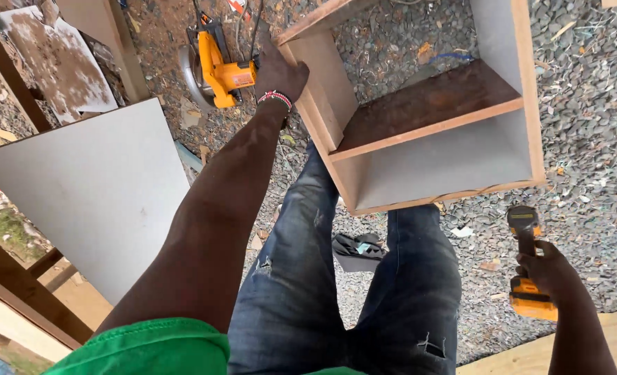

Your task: Assembling wooden panels with a drill and measuring a large plywood sheet with a tape measure.

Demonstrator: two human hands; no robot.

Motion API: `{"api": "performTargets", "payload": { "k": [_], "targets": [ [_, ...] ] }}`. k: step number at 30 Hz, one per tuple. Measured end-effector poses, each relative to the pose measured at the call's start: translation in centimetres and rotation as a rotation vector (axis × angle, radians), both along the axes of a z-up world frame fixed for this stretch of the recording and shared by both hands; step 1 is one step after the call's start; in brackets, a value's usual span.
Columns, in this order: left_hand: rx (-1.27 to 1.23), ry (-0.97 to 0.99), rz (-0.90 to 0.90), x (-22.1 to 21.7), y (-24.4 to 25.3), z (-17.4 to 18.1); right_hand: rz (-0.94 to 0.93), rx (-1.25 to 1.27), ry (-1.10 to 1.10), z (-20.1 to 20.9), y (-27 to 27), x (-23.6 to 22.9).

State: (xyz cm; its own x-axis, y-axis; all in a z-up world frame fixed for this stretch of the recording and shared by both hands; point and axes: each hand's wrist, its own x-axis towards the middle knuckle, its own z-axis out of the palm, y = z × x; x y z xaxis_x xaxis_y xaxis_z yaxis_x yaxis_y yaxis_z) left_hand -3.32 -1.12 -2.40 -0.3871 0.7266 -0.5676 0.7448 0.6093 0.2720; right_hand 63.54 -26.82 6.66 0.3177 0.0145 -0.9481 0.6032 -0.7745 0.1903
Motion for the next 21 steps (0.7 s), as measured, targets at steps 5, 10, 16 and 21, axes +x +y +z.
{"api": "performTargets", "payload": {
  "k": [5,10,16,21],
  "targets": [
    [0.03,0.172,0.34,0.7,2.1,-1.3,-0.077,-0.15,0.092,-5.2,-2.2,3.1],
    [-0.1,0.11,0.214,-1.7,0.9,0.3,0.314,0.011,0.047,-5.7,-6.8,1.6],
    [-0.174,-0.118,-0.104,0.1,-8.2,5.3,0.564,-0.066,0.582,-4.8,-12.9,-3.7],
    [-0.307,-0.408,0.046,6.4,-13.6,16.1,0.427,0.409,0.458,-6.5,-13.9,-7.0]
  ]
}}
